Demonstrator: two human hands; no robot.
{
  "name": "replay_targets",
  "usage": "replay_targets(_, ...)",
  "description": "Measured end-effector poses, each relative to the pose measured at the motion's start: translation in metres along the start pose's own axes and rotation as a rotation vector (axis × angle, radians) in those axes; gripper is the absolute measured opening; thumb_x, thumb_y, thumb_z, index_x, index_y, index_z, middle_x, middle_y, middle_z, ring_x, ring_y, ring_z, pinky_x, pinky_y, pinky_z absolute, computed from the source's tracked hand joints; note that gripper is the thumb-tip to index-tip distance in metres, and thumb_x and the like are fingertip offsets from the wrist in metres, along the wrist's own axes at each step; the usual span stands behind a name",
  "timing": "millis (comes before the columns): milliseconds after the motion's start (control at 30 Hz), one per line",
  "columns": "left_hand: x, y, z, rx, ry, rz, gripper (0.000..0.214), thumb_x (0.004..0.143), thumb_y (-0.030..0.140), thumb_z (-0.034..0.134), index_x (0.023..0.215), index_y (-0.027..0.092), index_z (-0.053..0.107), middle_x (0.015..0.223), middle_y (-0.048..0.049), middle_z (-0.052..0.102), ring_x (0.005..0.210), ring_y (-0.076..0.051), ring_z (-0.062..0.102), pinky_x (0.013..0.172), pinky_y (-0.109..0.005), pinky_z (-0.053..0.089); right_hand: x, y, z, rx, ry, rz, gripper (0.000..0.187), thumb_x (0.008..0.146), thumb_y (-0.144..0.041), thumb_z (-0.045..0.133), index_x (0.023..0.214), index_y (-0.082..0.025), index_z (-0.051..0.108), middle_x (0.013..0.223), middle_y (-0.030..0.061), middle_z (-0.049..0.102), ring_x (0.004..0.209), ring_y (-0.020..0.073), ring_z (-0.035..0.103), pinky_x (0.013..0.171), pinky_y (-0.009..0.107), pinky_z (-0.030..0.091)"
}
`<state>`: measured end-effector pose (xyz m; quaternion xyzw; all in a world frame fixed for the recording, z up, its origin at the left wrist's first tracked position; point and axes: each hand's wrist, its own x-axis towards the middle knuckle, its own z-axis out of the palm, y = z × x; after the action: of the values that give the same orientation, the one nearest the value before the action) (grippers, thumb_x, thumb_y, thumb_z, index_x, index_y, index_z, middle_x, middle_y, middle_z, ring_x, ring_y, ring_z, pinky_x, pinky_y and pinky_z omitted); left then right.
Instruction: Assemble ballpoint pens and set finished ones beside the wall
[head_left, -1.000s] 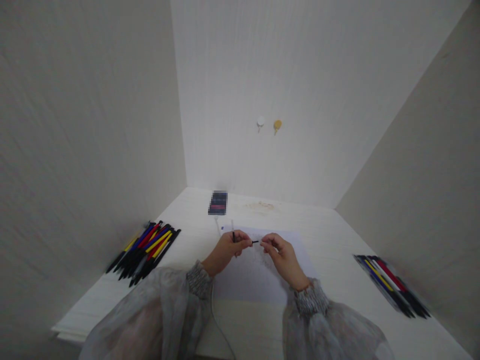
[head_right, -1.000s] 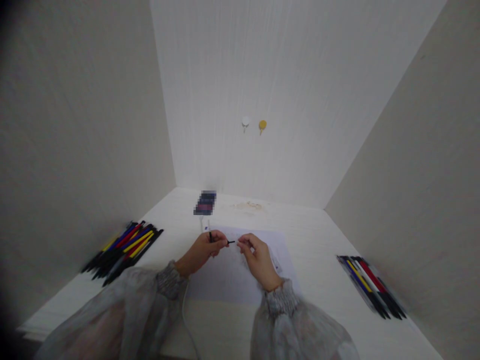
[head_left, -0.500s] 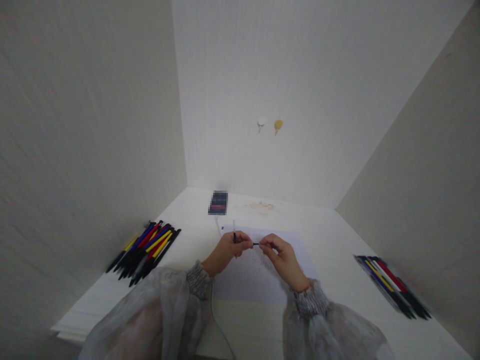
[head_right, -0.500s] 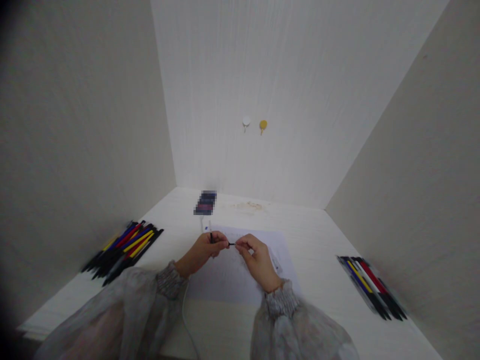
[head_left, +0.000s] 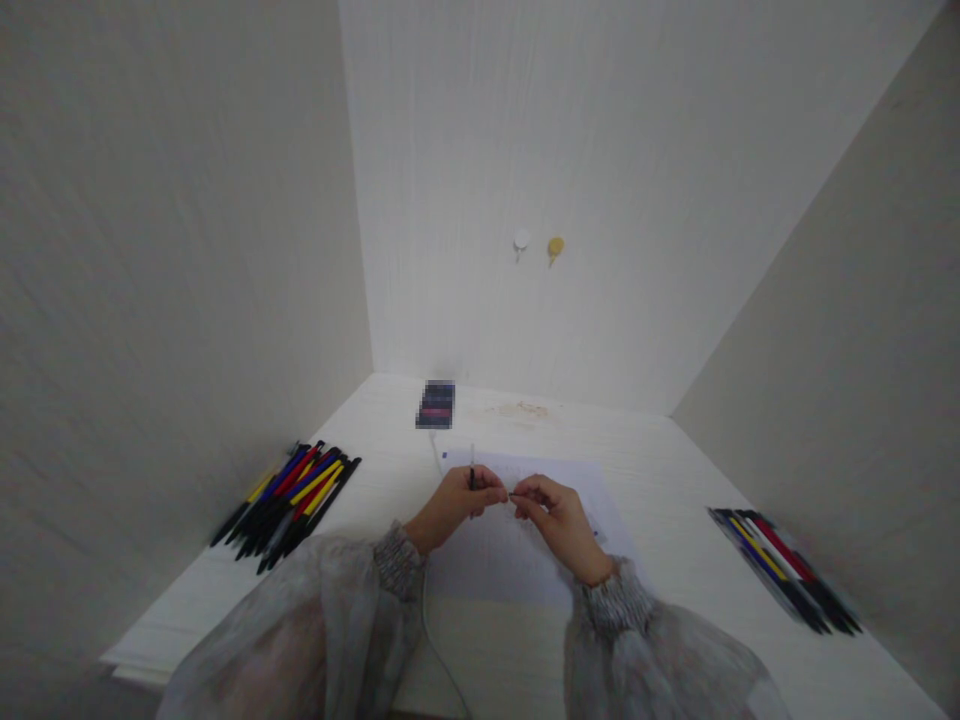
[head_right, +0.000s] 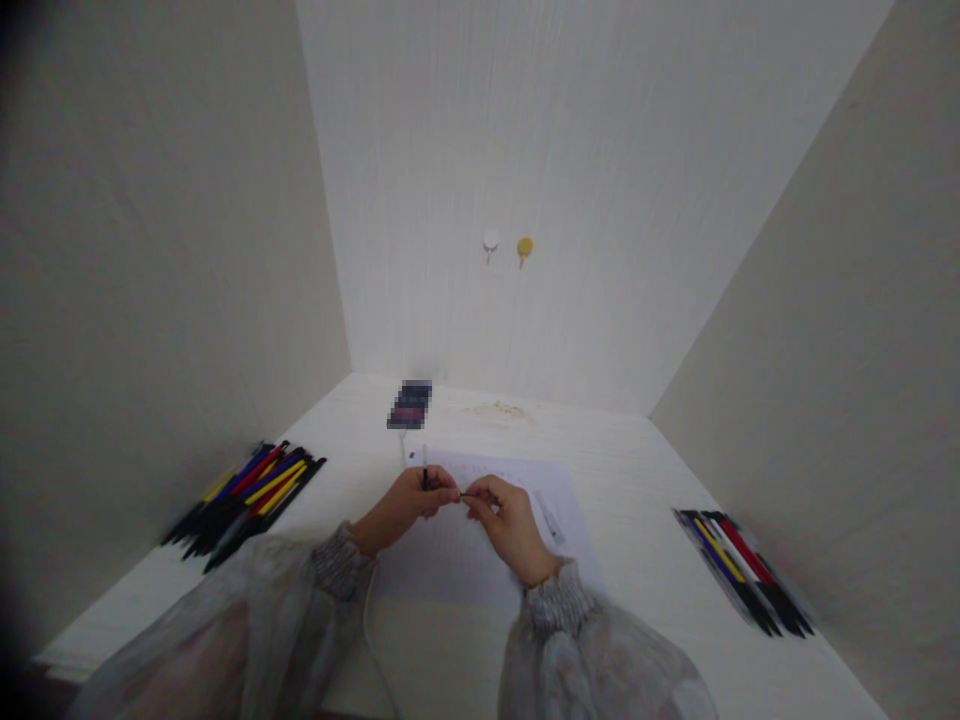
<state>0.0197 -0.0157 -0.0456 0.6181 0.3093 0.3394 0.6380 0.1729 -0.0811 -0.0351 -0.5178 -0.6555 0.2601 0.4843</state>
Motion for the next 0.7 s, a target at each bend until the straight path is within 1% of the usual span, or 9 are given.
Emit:
replay_targets(167,-0.003,0.004,0.0,-0.005,-0.051,-0.014,0.03,0.059,0.036,0.064,0.077,0.013,0.061,0.051,0.0044,0.048,0.041,-0.004,0.033,0.041,-0.02,0.023,-0.001,0.0,0.001,0.038,-0.02,0.015,0.01,0.072,-0.027,0.053,0.074,-0.018,0.057,0.06,-0.001,0.06,0.056,0.0117,0.058,0.056,0.024,0.046)
replay_targets(267,-0.004,0.004,0.0,-0.008,-0.061,0.002,0.027,0.06,0.035,0.064,0.075,0.012,0.062,0.049,0.0042,0.047,0.041,-0.004,0.034,0.042,-0.019,0.023,0.0,-0.001,-0.002,0.082,-0.021,0.019,0.021,0.071,-0.031,0.055,0.089,-0.019,0.056,0.073,0.001,0.062,0.061,0.0125,0.059,0.058,0.026,0.048)
replay_targets(333,-0.002,0.004,-0.001,-0.026,-0.04,0.01,0.026,0.06,0.035,0.064,0.074,0.012,0.062,0.049,0.0042,0.047,0.041,-0.004,0.034,0.041,-0.019,0.023,0.003,-0.002,-0.01,0.05,0.019,0.02,0.031,0.071,-0.034,0.055,0.098,-0.02,0.053,0.081,0.0028,0.063,0.064,0.0132,0.06,0.061,0.027,0.048)
replay_targets(400,-0.001,0.002,-0.002,-0.051,-0.004,0.012,0.026,0.06,0.035,0.064,0.073,0.013,0.062,0.051,0.0038,0.049,0.041,-0.004,0.033,0.041,-0.019,0.023,0.007,-0.001,-0.024,-0.096,0.095,0.04,0.03,0.074,-0.037,0.05,0.097,-0.018,0.054,0.08,0.0043,0.063,0.064,0.0142,0.06,0.063,0.029,0.047)
replay_targets(467,0.001,0.001,-0.003,-0.072,0.031,0.009,0.027,0.058,0.035,0.065,0.073,0.013,0.062,0.052,0.0037,0.049,0.041,-0.003,0.032,0.04,-0.019,0.023,0.01,0.004,-0.041,-0.396,0.156,0.102,0.028,0.078,-0.04,0.043,0.085,-0.017,0.058,0.075,0.006,0.063,0.065,0.0165,0.059,0.063,0.03,0.045)
replay_targets(500,0.001,0.001,-0.004,-0.078,0.041,0.005,0.027,0.058,0.035,0.066,0.073,0.013,0.061,0.052,0.0037,0.049,0.041,-0.003,0.032,0.041,-0.019,0.023,0.011,0.008,-0.049,-0.585,0.142,0.158,0.029,0.078,-0.04,0.043,0.083,-0.017,0.059,0.075,0.0076,0.063,0.068,0.0187,0.059,0.063,0.031,0.044)
replay_targets(567,0.001,0.001,-0.004,-0.081,0.047,0.001,0.029,0.058,0.036,0.065,0.074,0.013,0.061,0.053,0.0037,0.049,0.041,-0.003,0.032,0.041,-0.019,0.023,0.01,0.017,-0.063,-0.922,0.078,0.326,0.031,0.077,-0.042,0.044,0.077,-0.015,0.06,0.075,0.0117,0.063,0.072,0.0231,0.059,0.061,0.033,0.042)
replay_targets(600,0.001,0.001,-0.004,-0.078,0.047,0.002,0.029,0.058,0.036,0.065,0.074,0.013,0.061,0.053,0.0035,0.05,0.041,-0.003,0.032,0.041,-0.019,0.023,0.009,0.021,-0.067,-1.028,0.016,0.385,0.032,0.075,-0.042,0.045,0.077,-0.014,0.061,0.076,0.013,0.063,0.074,0.0241,0.059,0.061,0.032,0.041)
replay_targets(700,0.0,0.003,-0.005,-0.069,0.043,0.006,0.029,0.058,0.036,0.065,0.075,0.013,0.061,0.055,0.0035,0.05,0.041,-0.003,0.032,0.041,-0.019,0.023,0.002,0.03,-0.073,-1.162,-0.152,0.504,0.03,0.072,-0.039,0.05,0.079,-0.013,0.061,0.082,0.0147,0.063,0.078,0.0242,0.059,0.061,0.03,0.041)
